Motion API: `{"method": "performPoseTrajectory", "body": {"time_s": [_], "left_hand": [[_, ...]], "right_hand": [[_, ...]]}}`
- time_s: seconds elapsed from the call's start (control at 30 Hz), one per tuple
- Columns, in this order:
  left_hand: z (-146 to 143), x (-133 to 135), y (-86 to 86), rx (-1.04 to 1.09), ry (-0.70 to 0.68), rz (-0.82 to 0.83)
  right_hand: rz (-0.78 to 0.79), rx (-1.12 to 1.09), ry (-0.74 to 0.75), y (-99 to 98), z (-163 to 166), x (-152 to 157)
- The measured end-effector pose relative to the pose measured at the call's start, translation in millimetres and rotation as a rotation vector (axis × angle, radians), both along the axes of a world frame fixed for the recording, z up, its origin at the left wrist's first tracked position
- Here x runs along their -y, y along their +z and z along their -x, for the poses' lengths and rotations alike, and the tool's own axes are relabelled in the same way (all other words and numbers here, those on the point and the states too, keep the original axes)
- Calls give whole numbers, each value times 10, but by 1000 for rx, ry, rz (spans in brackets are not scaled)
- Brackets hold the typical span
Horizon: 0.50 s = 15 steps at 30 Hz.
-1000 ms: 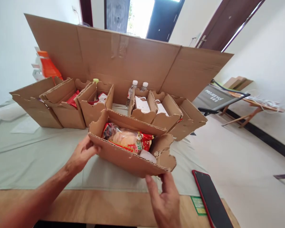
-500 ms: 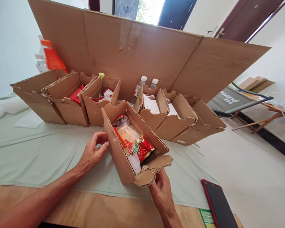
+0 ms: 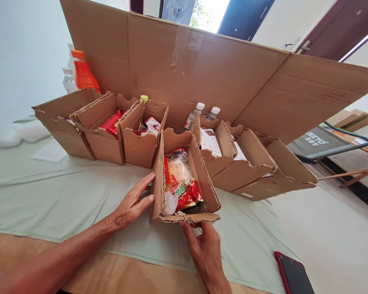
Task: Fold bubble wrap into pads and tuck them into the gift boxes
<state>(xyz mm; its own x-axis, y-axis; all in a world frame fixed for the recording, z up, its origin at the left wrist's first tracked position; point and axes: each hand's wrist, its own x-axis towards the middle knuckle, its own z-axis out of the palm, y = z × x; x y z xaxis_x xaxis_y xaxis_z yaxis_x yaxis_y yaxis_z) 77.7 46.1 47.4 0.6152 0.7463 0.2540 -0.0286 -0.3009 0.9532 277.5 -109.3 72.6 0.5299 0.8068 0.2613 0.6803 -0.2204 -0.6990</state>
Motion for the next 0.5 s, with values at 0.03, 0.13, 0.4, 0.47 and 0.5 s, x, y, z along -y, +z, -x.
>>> {"method": "performPoseTrajectory", "body": {"time_s": [0.03,0.13,0.4,0.47,0.5], "left_hand": [[12,-28,8,29,-21,20],[46,-105,52,117,-96,115],[-28,-112,40,-54,102,154],[-50,-107,5,-92,165,153],[-53,-108,-2,-100,180,157]], "right_hand": [[8,10,-4,21,24,-35],[34,72,16,98,81,-176],[214,187,-63,242,23,-984],[219,190,-102,247,-27,-1196],[218,186,-117,246,-54,-1283]]}}
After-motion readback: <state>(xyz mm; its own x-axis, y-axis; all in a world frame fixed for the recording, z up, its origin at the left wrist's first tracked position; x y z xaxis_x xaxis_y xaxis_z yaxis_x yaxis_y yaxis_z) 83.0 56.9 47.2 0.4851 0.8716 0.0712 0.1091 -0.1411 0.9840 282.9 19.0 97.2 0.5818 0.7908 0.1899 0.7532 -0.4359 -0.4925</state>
